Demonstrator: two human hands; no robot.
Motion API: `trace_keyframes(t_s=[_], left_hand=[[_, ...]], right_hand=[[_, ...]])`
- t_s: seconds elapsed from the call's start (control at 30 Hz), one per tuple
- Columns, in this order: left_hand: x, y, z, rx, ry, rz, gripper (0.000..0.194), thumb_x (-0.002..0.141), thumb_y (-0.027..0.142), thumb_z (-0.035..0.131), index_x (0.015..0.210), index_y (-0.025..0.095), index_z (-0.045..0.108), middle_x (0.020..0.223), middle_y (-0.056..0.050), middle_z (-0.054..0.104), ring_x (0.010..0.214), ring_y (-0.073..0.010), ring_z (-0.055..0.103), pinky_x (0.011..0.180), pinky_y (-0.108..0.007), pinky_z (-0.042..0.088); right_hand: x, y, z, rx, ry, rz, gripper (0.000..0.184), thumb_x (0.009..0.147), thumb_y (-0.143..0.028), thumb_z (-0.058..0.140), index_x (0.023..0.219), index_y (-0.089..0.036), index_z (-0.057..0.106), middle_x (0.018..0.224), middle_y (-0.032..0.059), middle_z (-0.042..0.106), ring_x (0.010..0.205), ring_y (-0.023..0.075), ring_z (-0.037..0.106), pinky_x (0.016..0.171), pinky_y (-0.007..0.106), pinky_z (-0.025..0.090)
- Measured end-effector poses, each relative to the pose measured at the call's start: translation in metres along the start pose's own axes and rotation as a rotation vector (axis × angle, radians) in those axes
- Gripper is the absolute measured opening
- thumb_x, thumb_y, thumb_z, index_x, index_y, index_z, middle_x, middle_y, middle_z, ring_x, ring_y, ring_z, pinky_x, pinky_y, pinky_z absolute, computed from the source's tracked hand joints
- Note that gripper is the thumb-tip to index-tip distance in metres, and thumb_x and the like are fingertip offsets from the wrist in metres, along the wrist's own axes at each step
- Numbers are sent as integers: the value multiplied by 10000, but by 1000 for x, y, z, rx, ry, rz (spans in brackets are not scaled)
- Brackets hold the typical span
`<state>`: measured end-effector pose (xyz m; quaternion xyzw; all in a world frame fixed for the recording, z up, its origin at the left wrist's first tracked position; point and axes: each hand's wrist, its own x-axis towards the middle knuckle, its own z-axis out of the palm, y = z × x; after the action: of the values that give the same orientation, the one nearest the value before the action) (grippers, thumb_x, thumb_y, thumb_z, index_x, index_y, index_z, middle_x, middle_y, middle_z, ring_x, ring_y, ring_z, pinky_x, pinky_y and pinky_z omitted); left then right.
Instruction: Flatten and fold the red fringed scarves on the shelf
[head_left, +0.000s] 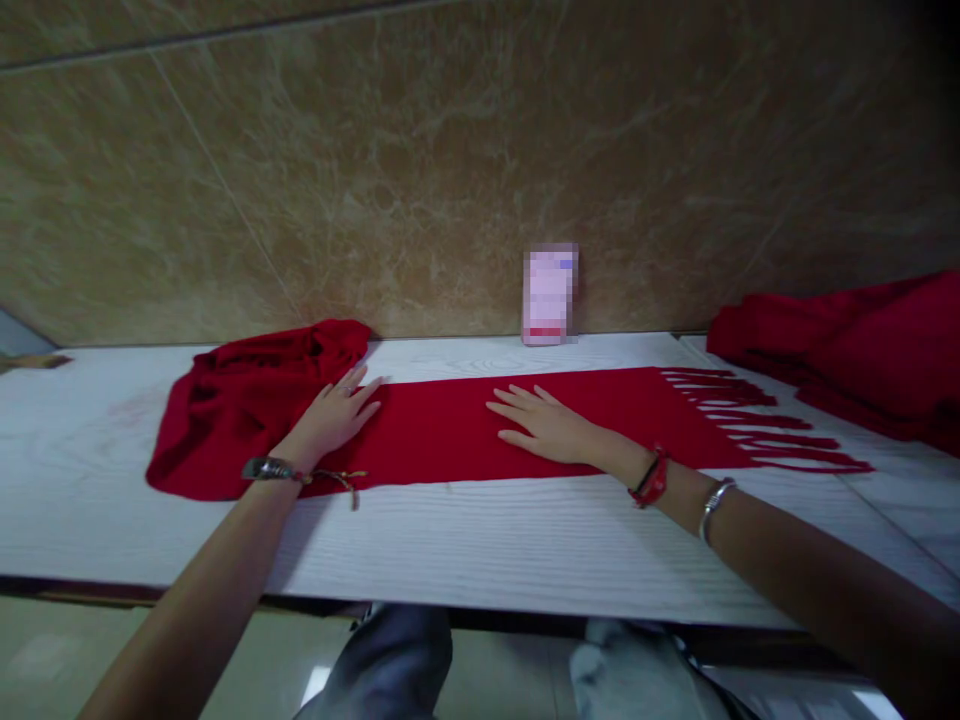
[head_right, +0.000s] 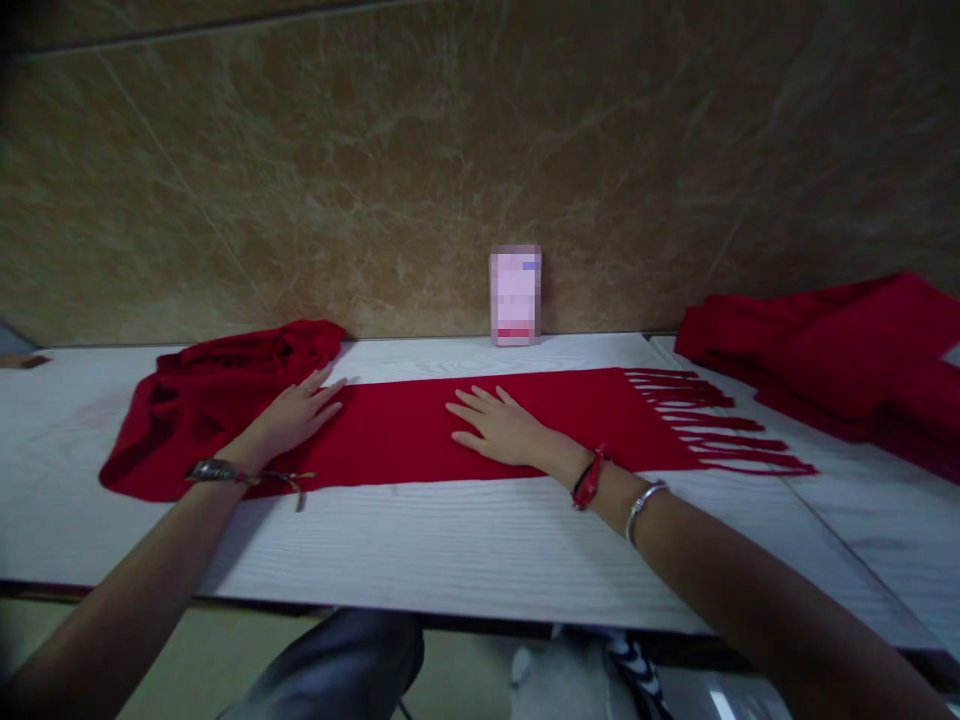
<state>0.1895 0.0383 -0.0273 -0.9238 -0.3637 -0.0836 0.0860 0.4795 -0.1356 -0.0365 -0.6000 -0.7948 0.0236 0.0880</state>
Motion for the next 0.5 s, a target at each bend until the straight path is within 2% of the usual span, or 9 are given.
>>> trace_keyframes(t_s=[0.1, 0.2, 0.27, 0.33, 0.43, 0.5], left_hand=[[0, 42, -11, -82, -15, 108, 542, 913, 451, 154, 1358, 183, 309, 1457, -89, 198, 1322, -192, 199, 1052, -375, 230], [3, 73, -12, -113, -161, 154, 534, 905, 487, 175, 1381, 256, 249, 1470, -49, 157, 1333, -223, 155, 1049, -437, 209], [4, 80, -9, -103, -236, 143, 537, 897, 506, 204, 1382, 277, 240, 1465, -38, 172, 1332, -240, 151, 1048, -463, 191], [5, 79, -7, -98, -259, 140, 543, 895, 507, 216, 1384, 271, 234, 1460, -38, 188, 1333, -236, 148, 1053, -453, 181], [3, 76, -8, -106, -257, 141, 541, 896, 505, 215, 1382, 271, 240, 1461, -30, 188, 1333, -225, 150, 1055, -442, 182], [2, 75, -9, -94, -203, 88, 561, 882, 533, 232, 1379, 275, 249, 1463, -35, 182, 1335, -236, 142, 1054, -473, 161]], right_hand=[[0, -5, -4, -11, 81, -18, 574, 884, -495, 278, 1369, -190, 293, 1451, 81, 215, 1332, 248, 145, 1060, 509, 123], [0, -6, -4, 4, 75, -36, 595, 877, -510, 286, 1380, -193, 263, 1448, 80, 225, 1333, 248, 140, 1061, 514, 116], [0, -6, -2, 28, 13, -17, 613, 870, -534, 278, 1379, -193, 269, 1437, 83, 255, 1326, 254, 172, 1057, 513, 143], [0, -4, 0, 42, -23, 7, 627, 864, -547, 276, 1372, -179, 289, 1430, 93, 270, 1320, 256, 194, 1057, 501, 157], [-1, -4, 1, 61, 2, 18, 622, 879, -516, 259, 1374, -139, 281, 1429, 116, 265, 1321, 241, 196, 1065, 479, 153], [-2, -4, -2, 100, 61, 14, 604, 895, -481, 227, 1383, -125, 250, 1437, 118, 243, 1328, 219, 175, 1071, 461, 149]])
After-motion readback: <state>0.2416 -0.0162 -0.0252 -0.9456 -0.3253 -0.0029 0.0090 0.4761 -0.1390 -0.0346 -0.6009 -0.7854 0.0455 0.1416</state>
